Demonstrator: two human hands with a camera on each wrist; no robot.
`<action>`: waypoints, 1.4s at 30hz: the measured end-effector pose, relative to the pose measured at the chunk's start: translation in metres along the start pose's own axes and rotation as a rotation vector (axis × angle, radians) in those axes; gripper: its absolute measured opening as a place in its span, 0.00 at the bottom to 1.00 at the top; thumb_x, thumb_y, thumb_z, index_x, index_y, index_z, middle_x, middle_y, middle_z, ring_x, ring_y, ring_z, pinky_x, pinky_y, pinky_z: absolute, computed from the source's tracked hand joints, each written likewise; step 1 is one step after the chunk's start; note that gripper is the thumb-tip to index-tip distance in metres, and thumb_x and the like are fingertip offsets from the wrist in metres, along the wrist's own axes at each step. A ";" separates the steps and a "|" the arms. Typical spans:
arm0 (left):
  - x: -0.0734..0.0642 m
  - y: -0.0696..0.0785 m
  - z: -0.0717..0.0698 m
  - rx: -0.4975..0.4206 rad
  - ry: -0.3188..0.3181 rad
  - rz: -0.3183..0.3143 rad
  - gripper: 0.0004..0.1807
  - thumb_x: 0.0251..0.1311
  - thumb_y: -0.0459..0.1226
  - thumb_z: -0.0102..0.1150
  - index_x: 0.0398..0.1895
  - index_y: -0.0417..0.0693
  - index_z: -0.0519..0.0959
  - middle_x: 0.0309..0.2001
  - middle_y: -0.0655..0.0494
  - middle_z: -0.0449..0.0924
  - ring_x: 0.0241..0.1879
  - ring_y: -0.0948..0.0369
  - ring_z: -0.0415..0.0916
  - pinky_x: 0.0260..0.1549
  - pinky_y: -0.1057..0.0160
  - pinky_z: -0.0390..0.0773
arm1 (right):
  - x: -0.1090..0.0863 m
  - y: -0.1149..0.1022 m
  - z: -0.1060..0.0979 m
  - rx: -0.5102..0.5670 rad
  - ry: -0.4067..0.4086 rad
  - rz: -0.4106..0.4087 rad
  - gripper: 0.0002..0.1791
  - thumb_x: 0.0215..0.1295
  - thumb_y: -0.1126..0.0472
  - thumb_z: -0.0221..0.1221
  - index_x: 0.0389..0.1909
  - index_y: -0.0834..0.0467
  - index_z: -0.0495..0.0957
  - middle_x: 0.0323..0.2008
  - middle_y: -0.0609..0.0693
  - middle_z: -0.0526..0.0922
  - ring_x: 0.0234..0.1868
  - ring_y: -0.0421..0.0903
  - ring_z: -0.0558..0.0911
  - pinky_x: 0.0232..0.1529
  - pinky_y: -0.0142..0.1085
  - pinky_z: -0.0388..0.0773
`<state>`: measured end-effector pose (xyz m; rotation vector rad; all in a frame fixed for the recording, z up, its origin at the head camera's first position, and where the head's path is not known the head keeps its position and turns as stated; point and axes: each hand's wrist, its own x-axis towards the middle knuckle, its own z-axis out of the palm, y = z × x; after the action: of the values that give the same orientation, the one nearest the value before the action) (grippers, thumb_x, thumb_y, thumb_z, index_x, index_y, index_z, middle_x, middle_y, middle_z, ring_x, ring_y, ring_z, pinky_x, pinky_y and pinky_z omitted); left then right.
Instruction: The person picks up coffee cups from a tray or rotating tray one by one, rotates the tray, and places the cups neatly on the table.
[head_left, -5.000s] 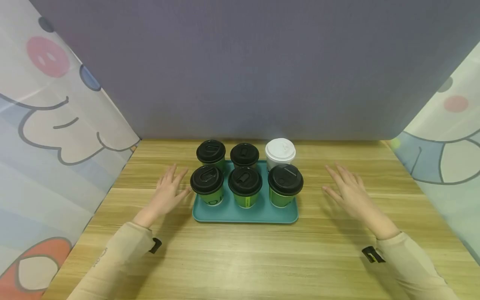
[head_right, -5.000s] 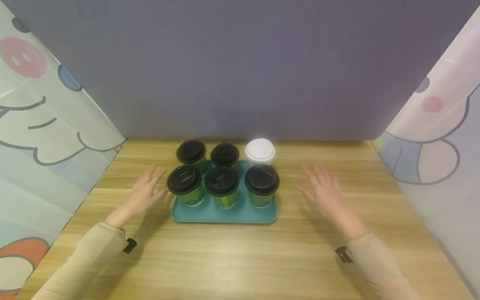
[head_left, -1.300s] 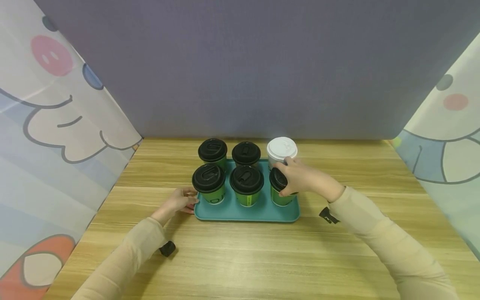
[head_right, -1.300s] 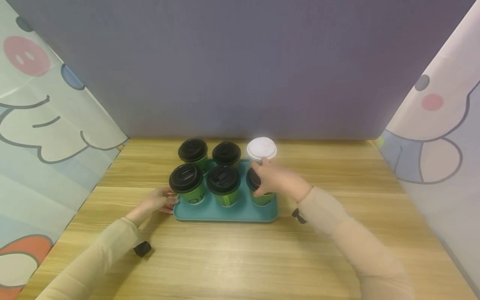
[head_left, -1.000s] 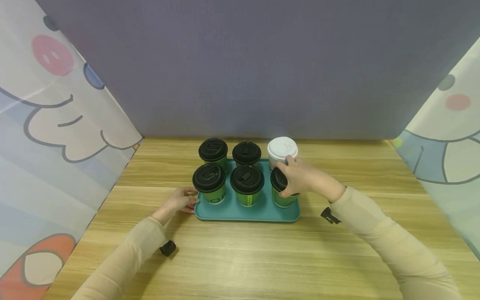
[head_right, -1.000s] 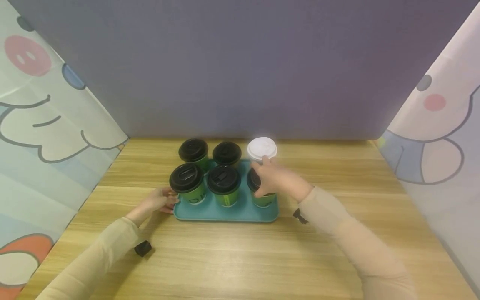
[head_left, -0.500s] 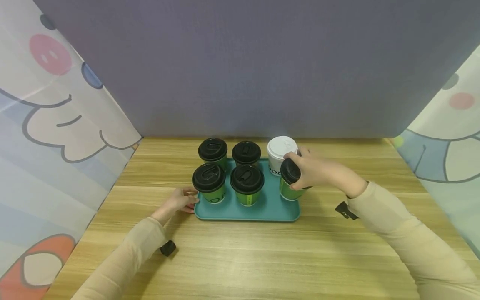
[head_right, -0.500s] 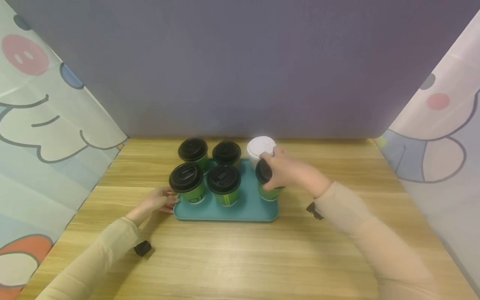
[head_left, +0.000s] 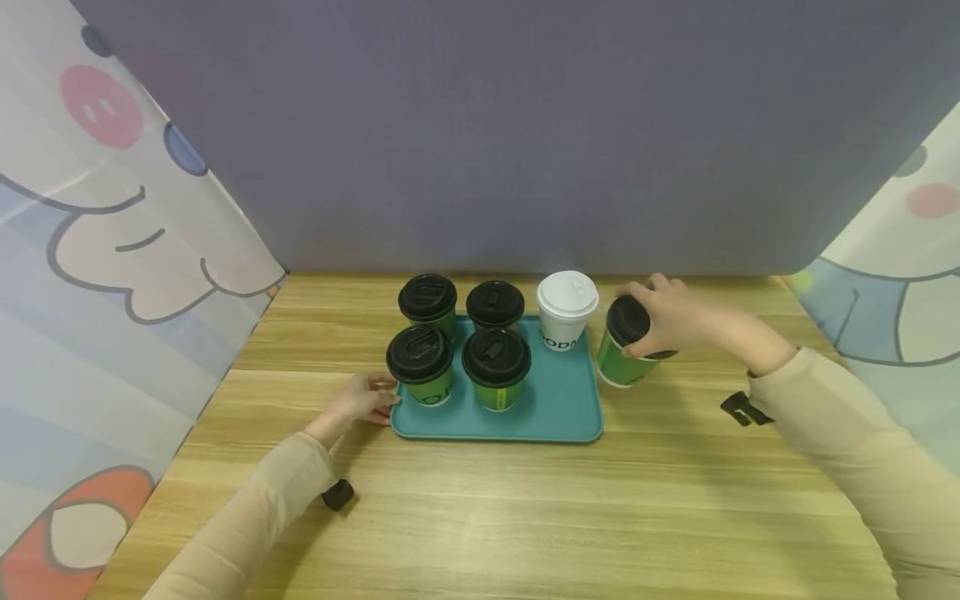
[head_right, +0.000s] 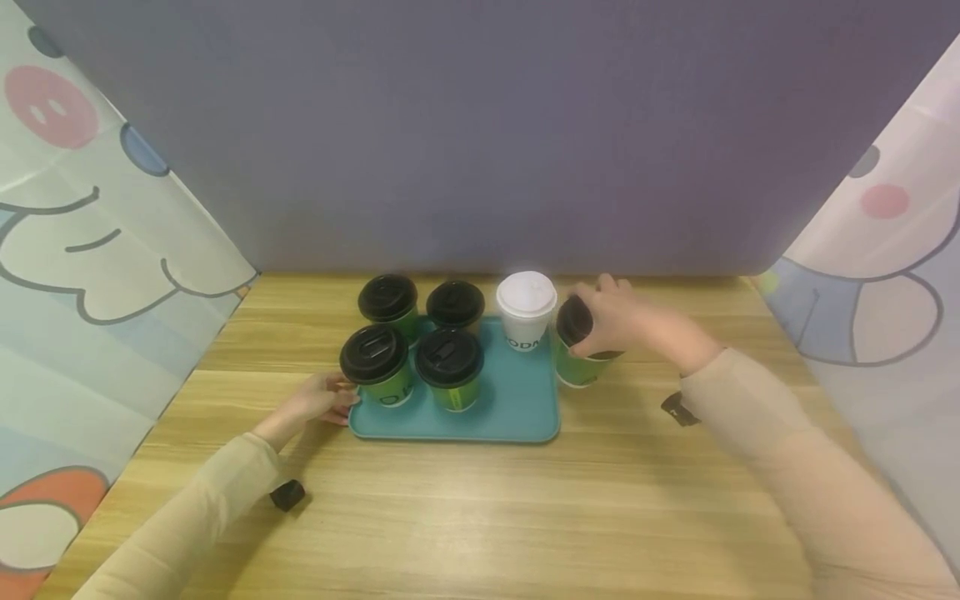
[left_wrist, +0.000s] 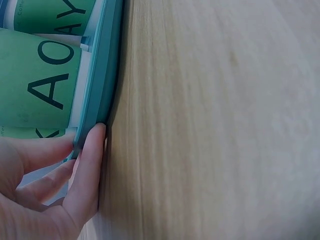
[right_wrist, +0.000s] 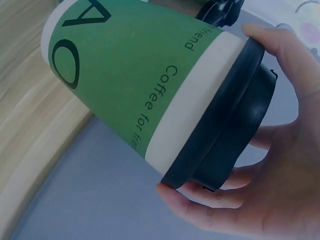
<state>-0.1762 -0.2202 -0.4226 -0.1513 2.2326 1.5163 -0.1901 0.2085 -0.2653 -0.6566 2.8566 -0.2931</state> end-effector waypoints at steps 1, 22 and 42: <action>0.000 0.001 0.000 -0.001 0.001 -0.001 0.27 0.55 0.27 0.51 0.58 0.27 0.59 0.30 0.48 0.71 0.23 0.61 0.72 0.26 0.63 0.81 | 0.000 0.003 -0.001 -0.003 -0.002 0.009 0.41 0.41 0.50 0.66 0.57 0.61 0.61 0.42 0.66 0.63 0.41 0.61 0.65 0.28 0.43 0.72; -0.002 0.002 0.001 -0.003 0.027 -0.020 0.25 0.55 0.26 0.50 0.57 0.28 0.60 0.28 0.48 0.71 0.21 0.62 0.72 0.25 0.62 0.81 | 0.009 0.082 -0.009 -0.071 -0.046 0.163 0.49 0.44 0.41 0.63 0.58 0.70 0.55 0.46 0.79 0.59 0.43 0.76 0.63 0.34 0.61 0.70; -0.002 0.001 0.002 -0.007 0.021 -0.015 0.26 0.55 0.26 0.51 0.58 0.28 0.60 0.30 0.47 0.72 0.22 0.61 0.72 0.24 0.63 0.81 | 0.021 0.142 -0.010 0.072 -0.119 0.300 0.49 0.49 0.42 0.59 0.56 0.76 0.51 0.51 0.81 0.52 0.51 0.76 0.51 0.44 0.69 0.59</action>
<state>-0.1739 -0.2186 -0.4217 -0.1860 2.2379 1.5219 -0.2691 0.3259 -0.2925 -0.2180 2.7627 -0.2959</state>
